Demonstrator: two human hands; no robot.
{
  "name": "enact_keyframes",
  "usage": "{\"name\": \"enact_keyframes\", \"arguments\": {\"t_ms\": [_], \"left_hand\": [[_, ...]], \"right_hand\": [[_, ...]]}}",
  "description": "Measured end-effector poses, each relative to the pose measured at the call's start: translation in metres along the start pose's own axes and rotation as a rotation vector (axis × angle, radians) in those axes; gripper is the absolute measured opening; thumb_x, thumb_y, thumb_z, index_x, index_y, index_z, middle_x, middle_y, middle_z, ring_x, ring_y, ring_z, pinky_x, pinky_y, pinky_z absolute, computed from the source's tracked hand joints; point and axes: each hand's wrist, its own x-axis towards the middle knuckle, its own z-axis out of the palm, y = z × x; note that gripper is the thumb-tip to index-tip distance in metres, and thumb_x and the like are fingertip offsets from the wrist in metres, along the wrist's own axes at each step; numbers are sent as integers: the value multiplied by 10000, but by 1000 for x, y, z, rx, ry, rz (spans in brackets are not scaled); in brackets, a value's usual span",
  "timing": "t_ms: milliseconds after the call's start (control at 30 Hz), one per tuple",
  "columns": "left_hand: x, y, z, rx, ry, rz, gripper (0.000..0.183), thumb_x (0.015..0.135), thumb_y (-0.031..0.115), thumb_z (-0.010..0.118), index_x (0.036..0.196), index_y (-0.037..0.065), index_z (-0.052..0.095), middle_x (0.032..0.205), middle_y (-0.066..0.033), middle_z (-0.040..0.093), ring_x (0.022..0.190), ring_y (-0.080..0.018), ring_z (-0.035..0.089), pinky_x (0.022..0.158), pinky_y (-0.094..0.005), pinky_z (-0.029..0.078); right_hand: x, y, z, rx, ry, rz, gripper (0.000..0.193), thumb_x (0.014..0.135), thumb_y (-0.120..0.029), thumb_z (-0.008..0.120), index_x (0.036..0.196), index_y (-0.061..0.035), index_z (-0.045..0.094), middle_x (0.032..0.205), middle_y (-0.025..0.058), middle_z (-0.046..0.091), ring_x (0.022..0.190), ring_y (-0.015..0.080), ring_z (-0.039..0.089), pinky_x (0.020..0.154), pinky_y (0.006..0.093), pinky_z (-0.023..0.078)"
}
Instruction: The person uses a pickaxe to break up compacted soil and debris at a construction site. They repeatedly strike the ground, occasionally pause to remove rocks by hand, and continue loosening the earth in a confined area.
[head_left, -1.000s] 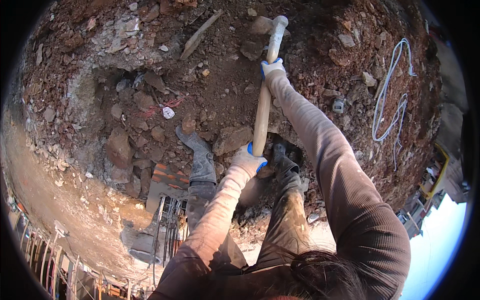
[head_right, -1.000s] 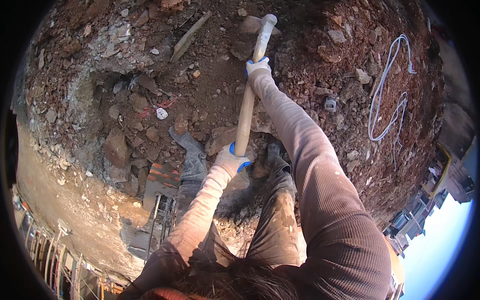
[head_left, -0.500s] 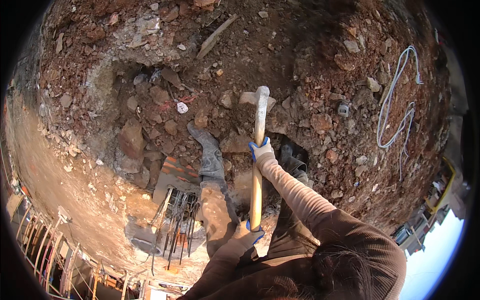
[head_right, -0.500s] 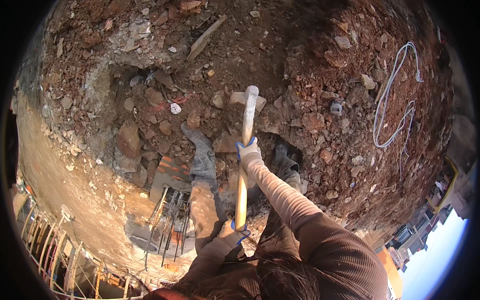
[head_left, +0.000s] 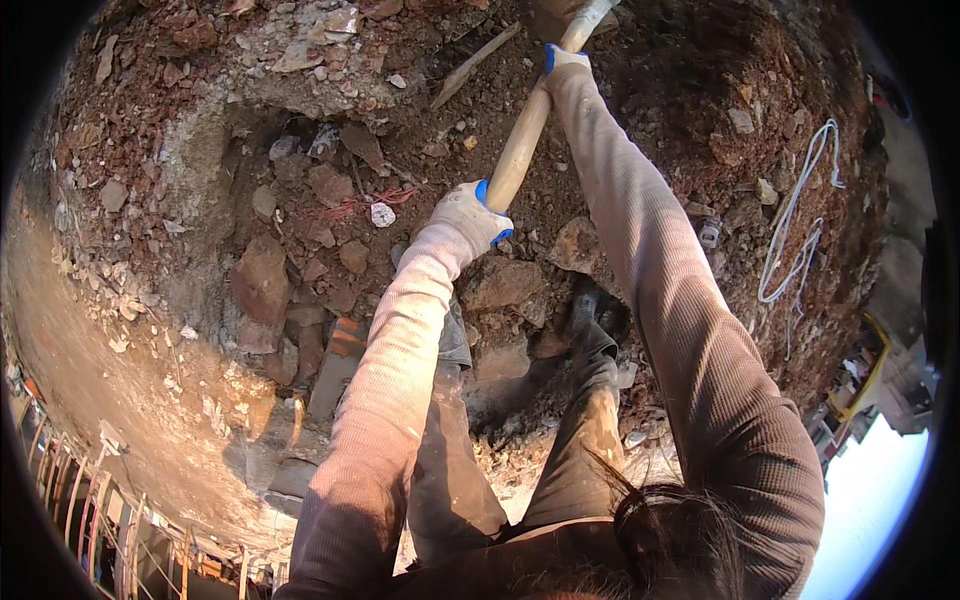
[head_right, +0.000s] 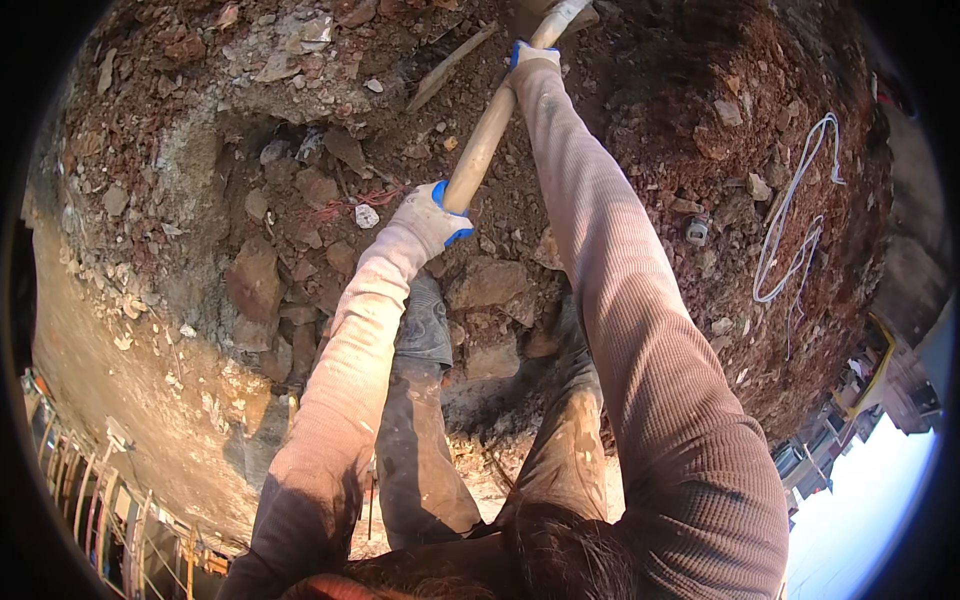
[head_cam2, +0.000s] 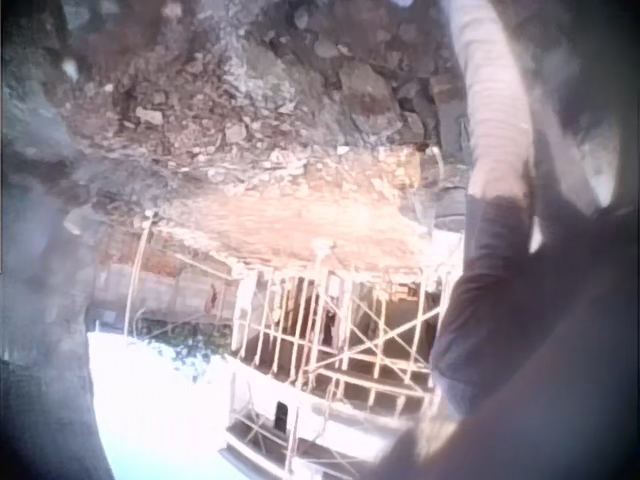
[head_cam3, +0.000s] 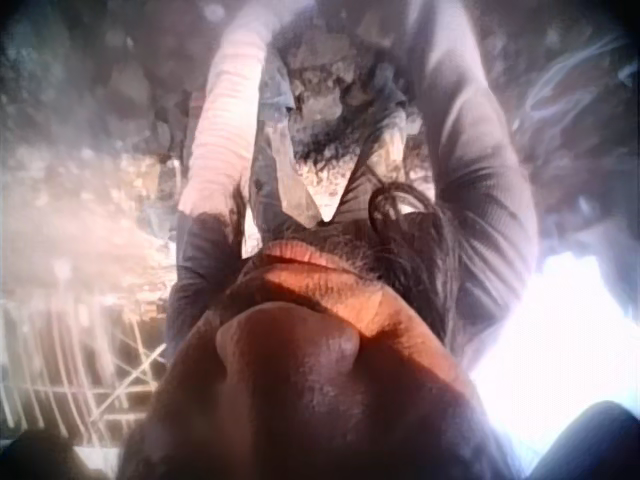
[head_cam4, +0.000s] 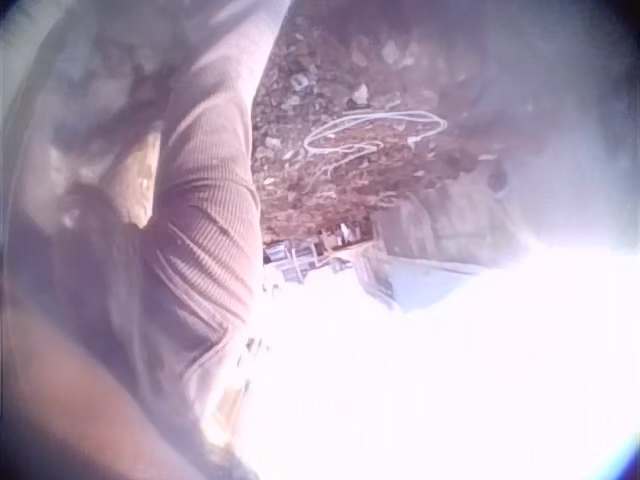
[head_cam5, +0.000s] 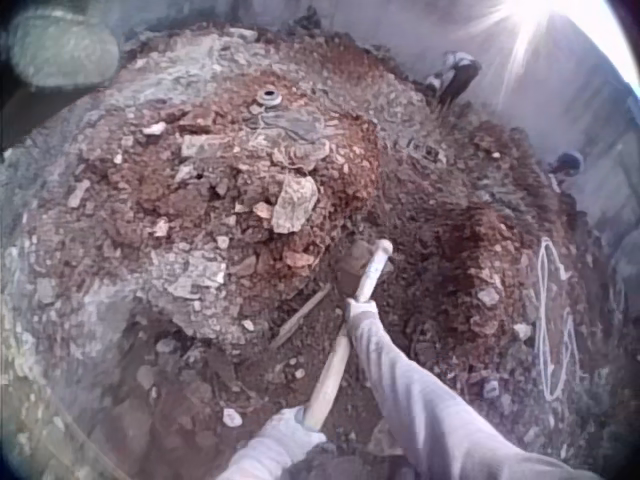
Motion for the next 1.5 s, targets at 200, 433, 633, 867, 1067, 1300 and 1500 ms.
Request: {"name": "enact_keyframes", "arguments": {"t_ms": [200,433,633,867,1067,1300,1500], "left_hand": [[-237,-107,-74,41,29,-288,442,607,203,794,1001,55,655,852,-196,669,818,-400,644,723,-436,529],[-410,-111,-203,262,40,-440,404,633,202,753,990,39,655,849,-180,666,785,-377,635,685,-414,515],[-535,-164,-287,207,143,-447,291,690,192,749,914,43,636,756,-114,637,611,-245,544,613,-350,485],[-446,-189,-201,75,72,-196,481,626,199,783,1051,13,653,901,-217,680,840,-363,674,723,-402,532],[-284,-157,-24,-135,16,-68,542,655,258,800,1123,44,629,962,-206,685,890,-393,654,787,-451,532],[-320,-181,-34,48,75,-225,491,625,202,835,1047,32,650,900,-199,688,826,-385,651,744,-430,524],[-483,-183,-87,119,62,-517,382,655,135,787,998,29,657,836,-171,685,748,-328,656,698,-390,520]], "right_hand": [[-265,125,106,75,-145,253,377,801,-191,757,1033,-14,517,718,92,594,542,223,578,486,389,495],[-497,162,155,256,-232,619,438,785,-232,753,1060,12,517,834,137,609,671,246,612,593,377,499],[-655,76,215,600,-663,960,475,860,-210,705,1192,-32,417,860,184,598,624,362,617,549,519,550],[-523,108,105,239,-176,311,373,824,-227,741,1064,-22,542,814,86,605,695,208,577,617,369,505],[-349,61,0,251,-72,220,291,847,-165,708,1002,-61,484,709,81,560,564,199,559,499,354,479],[-339,243,68,-215,72,309,440,783,-322,773,1057,-33,587,784,67,614,627,204,536,577,401,457],[-548,249,124,-172,-328,522,624,761,-360,761,1193,20,519,1015,218,678,897,360,676,771,423,525]]}}
